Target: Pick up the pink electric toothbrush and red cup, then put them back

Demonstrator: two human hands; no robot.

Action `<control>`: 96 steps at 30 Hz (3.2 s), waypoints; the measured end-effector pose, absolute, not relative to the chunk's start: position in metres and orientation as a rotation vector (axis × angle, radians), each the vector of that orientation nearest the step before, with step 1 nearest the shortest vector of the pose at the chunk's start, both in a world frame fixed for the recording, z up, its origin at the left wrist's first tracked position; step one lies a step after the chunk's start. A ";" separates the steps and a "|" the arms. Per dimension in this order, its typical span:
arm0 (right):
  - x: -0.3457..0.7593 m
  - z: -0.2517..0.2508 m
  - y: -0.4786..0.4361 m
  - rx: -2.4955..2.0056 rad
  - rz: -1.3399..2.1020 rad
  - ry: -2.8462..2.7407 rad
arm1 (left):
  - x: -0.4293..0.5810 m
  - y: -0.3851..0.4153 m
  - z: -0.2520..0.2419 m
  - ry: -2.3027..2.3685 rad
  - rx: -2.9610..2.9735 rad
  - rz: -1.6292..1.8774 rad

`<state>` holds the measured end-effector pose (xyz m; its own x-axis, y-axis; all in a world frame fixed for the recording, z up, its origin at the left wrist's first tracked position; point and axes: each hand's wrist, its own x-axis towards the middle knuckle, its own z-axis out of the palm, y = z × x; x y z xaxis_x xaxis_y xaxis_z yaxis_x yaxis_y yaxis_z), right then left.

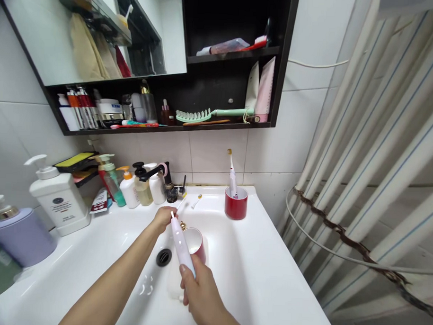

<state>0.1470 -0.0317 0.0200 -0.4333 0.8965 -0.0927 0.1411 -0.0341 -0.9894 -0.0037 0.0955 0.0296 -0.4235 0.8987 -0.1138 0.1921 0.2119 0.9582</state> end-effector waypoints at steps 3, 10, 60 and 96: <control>0.145 0.015 -0.033 -1.136 1.564 -1.623 | -0.007 0.068 0.031 1.717 1.044 1.283; 0.145 0.015 -0.032 -1.176 1.563 -1.600 | -0.044 0.036 0.013 1.979 1.113 0.945; 0.136 0.013 -0.050 -1.075 1.762 -1.693 | -0.024 0.027 0.052 0.736 0.149 1.887; 0.133 0.008 -0.050 -1.085 1.625 -1.657 | 0.003 0.008 0.048 0.966 0.604 1.553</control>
<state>0.1335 -0.0498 0.0076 -0.5075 0.8504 -0.1389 0.1555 -0.0682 -0.9855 0.0029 0.0079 0.0485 -0.2155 0.9680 -0.1288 -0.5439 -0.0094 0.8391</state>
